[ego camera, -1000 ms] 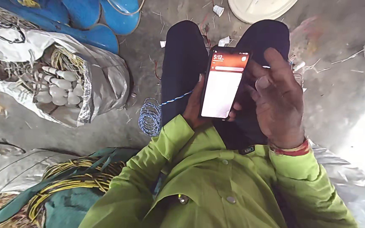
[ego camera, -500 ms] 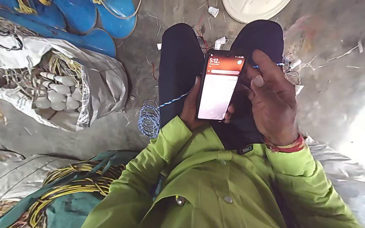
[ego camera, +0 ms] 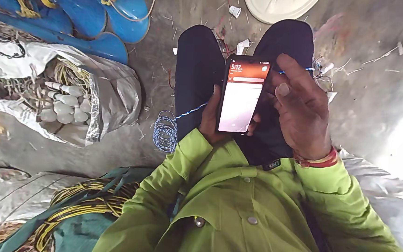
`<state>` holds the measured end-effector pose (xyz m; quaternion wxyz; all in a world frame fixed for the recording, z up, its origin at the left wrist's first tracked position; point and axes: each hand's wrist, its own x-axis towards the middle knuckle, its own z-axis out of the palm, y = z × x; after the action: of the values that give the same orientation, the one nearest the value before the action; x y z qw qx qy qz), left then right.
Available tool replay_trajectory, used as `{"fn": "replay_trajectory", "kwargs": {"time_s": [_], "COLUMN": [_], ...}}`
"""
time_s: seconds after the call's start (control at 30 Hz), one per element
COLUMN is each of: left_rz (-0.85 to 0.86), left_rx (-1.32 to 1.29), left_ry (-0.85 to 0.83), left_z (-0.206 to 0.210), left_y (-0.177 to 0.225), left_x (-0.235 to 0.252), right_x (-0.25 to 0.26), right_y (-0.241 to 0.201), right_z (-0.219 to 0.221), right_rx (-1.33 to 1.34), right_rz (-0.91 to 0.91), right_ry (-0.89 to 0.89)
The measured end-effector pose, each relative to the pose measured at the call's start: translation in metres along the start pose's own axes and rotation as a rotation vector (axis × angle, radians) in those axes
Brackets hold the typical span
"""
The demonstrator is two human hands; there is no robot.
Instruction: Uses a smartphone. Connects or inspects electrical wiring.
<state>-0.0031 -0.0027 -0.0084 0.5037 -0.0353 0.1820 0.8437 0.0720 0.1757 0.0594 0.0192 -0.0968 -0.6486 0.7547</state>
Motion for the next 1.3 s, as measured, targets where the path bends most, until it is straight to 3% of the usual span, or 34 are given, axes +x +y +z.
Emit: {"fn": "replay_trajectory", "kwargs": {"time_s": [0.13,0.6,0.87,1.07,1.3], "left_rz": [-0.062,-0.112,0.082,-0.094,-0.106], "left_rx": [-0.061,-0.053,0.029,-0.054,-0.049], "left_ry": [-0.084,-0.106,0.061,-0.086,-0.105], "left_z": [-0.001,-0.002,0.001,-0.003,-0.004], "left_y": [0.0,0.0,0.0,0.0,-0.001], "left_x": [0.002,0.002,-0.003,0.001,0.002], "right_x": [-0.001,-0.001,-0.002,-0.003,-0.002], "right_y": [0.0,0.002,0.0,0.003,0.005], "right_z": [-0.001,-0.003,0.01,0.006,0.003], "right_rx": [0.002,0.015,-0.123,-0.069,-0.016], "right_rz": [-0.006,0.035,0.12,0.092,0.095], "right_ry": [0.004,0.037,-0.023,0.059,0.064]}}
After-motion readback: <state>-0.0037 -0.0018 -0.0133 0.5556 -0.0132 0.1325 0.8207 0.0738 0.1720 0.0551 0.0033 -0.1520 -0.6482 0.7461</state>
